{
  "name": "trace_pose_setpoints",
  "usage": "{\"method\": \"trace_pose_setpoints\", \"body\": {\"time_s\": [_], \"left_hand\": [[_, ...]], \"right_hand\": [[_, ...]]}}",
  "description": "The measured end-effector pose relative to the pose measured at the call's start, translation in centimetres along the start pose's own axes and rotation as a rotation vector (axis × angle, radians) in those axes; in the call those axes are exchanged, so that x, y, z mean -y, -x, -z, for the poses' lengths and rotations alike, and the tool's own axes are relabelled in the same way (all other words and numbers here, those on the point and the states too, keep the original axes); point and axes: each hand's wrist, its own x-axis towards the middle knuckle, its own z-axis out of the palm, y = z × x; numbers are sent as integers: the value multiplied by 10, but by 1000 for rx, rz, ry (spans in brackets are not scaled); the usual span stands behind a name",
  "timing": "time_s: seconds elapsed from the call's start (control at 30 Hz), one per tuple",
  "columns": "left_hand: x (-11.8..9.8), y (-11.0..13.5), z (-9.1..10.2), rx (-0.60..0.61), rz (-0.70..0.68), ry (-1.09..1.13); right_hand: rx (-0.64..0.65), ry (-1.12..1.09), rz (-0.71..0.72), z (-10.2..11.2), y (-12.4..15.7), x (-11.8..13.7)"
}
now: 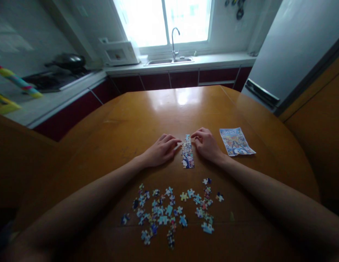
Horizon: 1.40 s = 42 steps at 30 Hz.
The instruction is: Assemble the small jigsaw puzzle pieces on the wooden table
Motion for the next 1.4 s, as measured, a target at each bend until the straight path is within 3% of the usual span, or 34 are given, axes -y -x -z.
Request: {"method": "trace_pose_setpoints", "body": {"time_s": [0.13, 0.27, 0.43, 0.53, 0.7, 0.93, 1.27, 1.4], "left_hand": [[1, 0, -1, -3, 5, 3], [2, 0, -2, -10, 8, 8], [3, 1, -6, -17, 3, 25], [3, 1, -8, -41, 11, 25], [3, 1, -8, -38, -1, 15], [2, 1, -7, -25, 11, 9], [2, 1, -7, -34, 2, 3], [3, 0, -8, -38, 1, -2]], "right_hand": [[-21, 25, 33, 4, -1, 5], [-1, 46, 128, 15, 3, 40], [307, -70, 337, 6, 38, 111], [488, -50, 422, -11, 63, 134], [647, 25, 475, -28, 77, 138], [732, 104, 494, -34, 75, 140], [777, -39, 527, -36, 63, 134], [663, -102, 473, -29, 63, 130]]}}
